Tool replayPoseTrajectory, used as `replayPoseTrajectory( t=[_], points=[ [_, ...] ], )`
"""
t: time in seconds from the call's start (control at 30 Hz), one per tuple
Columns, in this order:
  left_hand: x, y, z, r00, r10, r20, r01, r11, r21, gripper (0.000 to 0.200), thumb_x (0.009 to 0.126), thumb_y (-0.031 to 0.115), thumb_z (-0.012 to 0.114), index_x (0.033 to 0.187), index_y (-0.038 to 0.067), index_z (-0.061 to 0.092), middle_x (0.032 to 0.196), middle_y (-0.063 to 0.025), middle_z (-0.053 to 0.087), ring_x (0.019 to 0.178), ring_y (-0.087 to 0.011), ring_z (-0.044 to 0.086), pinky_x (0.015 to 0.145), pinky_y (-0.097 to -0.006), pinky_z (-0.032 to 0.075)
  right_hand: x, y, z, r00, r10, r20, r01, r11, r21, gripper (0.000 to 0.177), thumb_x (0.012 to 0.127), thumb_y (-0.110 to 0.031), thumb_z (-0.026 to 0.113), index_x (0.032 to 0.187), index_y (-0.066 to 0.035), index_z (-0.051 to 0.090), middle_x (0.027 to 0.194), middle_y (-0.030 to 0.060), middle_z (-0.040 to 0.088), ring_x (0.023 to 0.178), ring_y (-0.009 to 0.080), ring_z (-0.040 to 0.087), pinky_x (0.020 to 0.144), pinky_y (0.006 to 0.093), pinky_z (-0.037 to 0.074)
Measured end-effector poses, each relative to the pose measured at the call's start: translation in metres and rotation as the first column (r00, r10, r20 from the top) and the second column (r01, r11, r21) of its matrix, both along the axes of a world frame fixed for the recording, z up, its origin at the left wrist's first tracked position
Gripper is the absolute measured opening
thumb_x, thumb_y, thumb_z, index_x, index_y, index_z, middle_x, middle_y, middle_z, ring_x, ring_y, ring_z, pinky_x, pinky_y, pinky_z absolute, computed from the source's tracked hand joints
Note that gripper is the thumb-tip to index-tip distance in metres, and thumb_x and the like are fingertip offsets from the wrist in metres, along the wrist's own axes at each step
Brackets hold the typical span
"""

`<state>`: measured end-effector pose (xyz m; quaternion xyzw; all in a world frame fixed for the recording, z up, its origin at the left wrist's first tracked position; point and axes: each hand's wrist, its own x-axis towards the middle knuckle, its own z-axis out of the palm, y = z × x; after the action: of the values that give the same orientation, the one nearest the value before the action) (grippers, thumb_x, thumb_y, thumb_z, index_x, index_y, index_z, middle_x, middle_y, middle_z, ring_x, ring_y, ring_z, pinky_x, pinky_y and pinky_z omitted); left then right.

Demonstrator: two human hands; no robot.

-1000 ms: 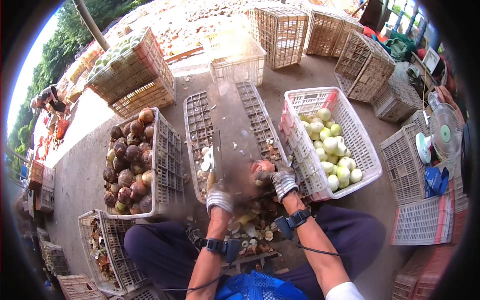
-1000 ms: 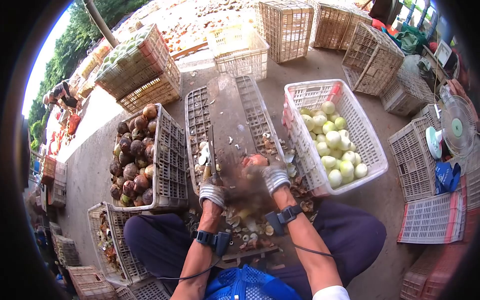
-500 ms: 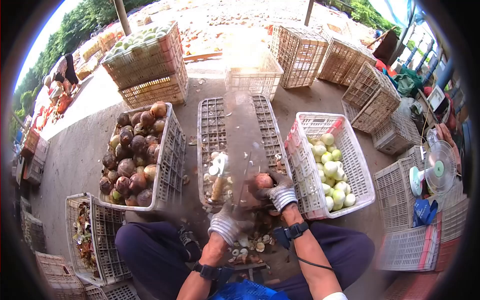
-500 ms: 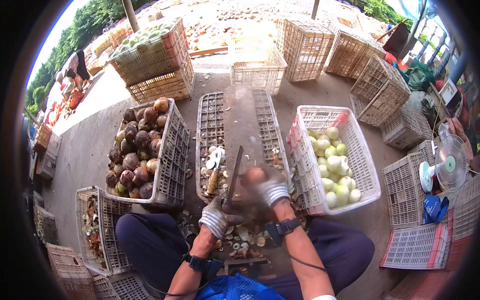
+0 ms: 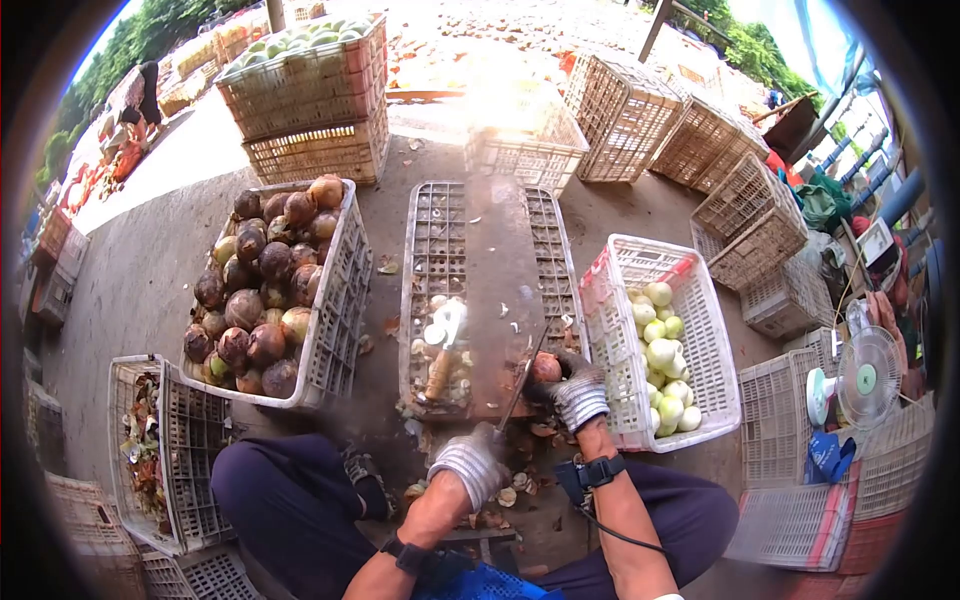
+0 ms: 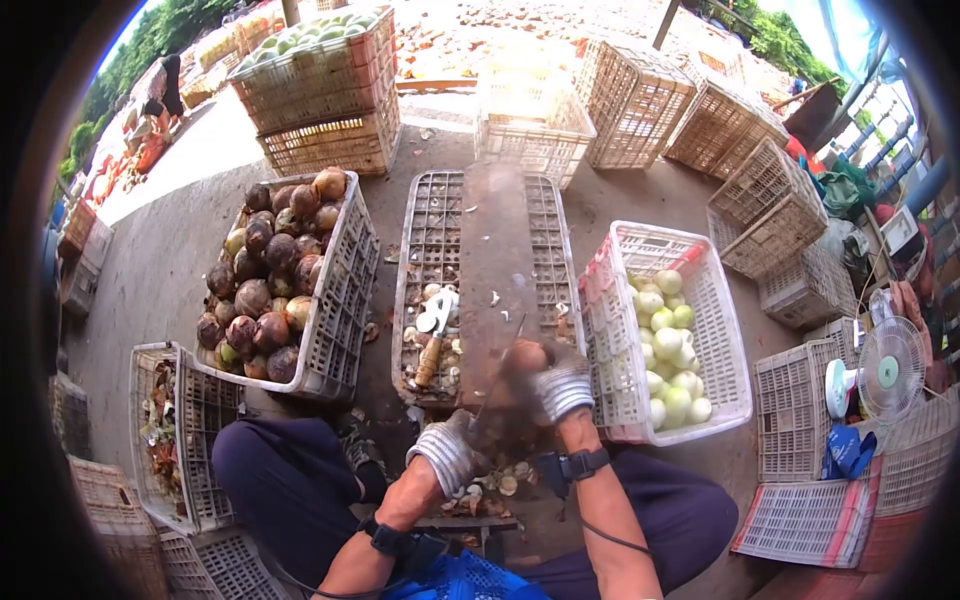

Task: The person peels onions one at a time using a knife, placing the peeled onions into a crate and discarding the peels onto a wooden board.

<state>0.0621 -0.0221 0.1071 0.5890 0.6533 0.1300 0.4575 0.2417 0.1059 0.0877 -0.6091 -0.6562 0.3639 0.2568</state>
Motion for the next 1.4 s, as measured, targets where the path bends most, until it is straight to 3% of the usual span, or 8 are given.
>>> replayPoseTrajectory(
  t=[0.3,0.43,0.67,0.77,0.9,1.1,1.2,1.4],
  points=[
    [0.009,0.044,-0.015,0.989,-0.138,-0.047,0.145,0.968,0.206,0.023,0.069,0.016,0.067,0.083,-0.001,0.066,0.080,-0.0243,0.064,0.077,-0.0409,0.064,0.065,-0.0445,0.052,-0.002,0.002,-0.011,0.991,0.012,0.131,-0.034,0.985,0.167,0.055,0.060,-0.031,0.080,0.105,-0.002,0.066,0.097,0.0169,0.069,0.088,0.0278,0.067,0.081,0.0358,0.052],
    [0.019,0.058,-0.047,0.990,-0.104,0.099,0.099,0.994,0.055,0.024,0.071,0.015,0.064,0.088,-0.003,0.066,0.081,-0.0246,0.065,0.079,-0.0415,0.064,0.067,-0.0444,0.053,-0.003,0.000,-0.001,0.997,-0.009,0.081,-0.003,0.990,0.144,0.038,0.071,-0.026,0.069,0.101,-0.003,0.067,0.093,0.0202,0.068,0.088,0.0332,0.066,0.079,0.0375,0.051],
    [0.007,0.087,-0.039,0.991,-0.072,0.116,0.093,0.978,-0.189,0.027,0.079,0.017,0.060,0.095,-0.003,0.065,0.088,-0.0247,0.066,0.081,-0.0396,0.065,0.069,-0.0455,0.053,-0.006,-0.002,0.001,0.997,0.021,0.077,-0.027,0.997,0.078,0.057,0.054,-0.023,0.085,0.103,-0.001,0.066,0.092,0.0116,0.070,0.081,0.0190,0.066,0.077,0.0321,0.053],
    [0.008,0.066,-0.123,0.967,-0.255,-0.007,0.251,0.945,0.209,0.026,0.079,0.019,0.060,0.095,0.001,0.067,0.087,-0.0207,0.066,0.080,-0.0369,0.064,0.070,-0.0423,0.052,0.006,-0.001,-0.009,0.996,0.010,-0.094,-0.015,0.998,-0.053,0.058,0.055,-0.011,0.084,0.108,0.000,0.065,0.097,0.0079,0.069,0.083,0.0156,0.064,0.077,0.0306,0.053],
    [-0.006,0.056,-0.099,0.940,-0.304,-0.155,0.341,0.826,0.448,0.026,0.072,0.026,0.065,0.087,0.005,0.067,0.085,-0.0193,0.065,0.077,-0.0367,0.062,0.067,-0.0424,0.050,0.035,0.002,-0.053,0.907,-0.046,-0.420,-0.005,0.993,-0.119,0.062,0.060,-0.002,0.080,0.119,0.003,0.059,0.104,0.0062,0.067,0.088,0.0151,0.063,0.080,0.0286,0.052],
    [-0.010,0.029,0.004,0.996,-0.085,0.009,0.079,0.954,0.289,0.024,0.071,0.020,0.068,0.085,0.001,0.064,0.079,-0.0224,0.064,0.076,-0.0403,0.062,0.064,-0.0456,0.049,0.034,0.002,-0.047,0.963,-0.025,-0.269,0.009,0.998,-0.062,0.057,0.063,-0.005,0.080,0.117,0.001,0.061,0.103,0.0064,0.067,0.089,0.0141,0.062,0.082,0.0288,0.051],
    [0.003,0.015,-0.001,0.993,-0.116,-0.004,0.115,0.982,0.150,0.036,0.074,0.018,0.067,0.104,0.001,0.056,0.082,-0.0244,0.065,0.079,-0.0411,0.063,0.065,-0.0456,0.050,0.035,0.006,-0.056,0.985,-0.032,-0.172,0.036,0.999,0.022,0.050,0.065,-0.010,0.080,0.112,0.001,0.063,0.098,0.0070,0.068,0.085,0.0143,0.063,0.079,0.0291,0.051],
    [0.013,0.005,-0.027,0.993,-0.119,-0.015,0.120,0.991,0.061,0.034,0.075,0.016,0.063,0.105,0.001,0.056,0.082,-0.0223,0.066,0.078,-0.0388,0.065,0.065,-0.0447,0.051,0.021,-0.001,-0.028,0.997,-0.060,0.040,0.056,0.994,0.094,0.043,0.066,-0.018,0.081,0.102,0.002,0.066,0.085,0.0108,0.070,0.075,0.0170,0.065,0.072,0.0312,0.053]
  ],
)
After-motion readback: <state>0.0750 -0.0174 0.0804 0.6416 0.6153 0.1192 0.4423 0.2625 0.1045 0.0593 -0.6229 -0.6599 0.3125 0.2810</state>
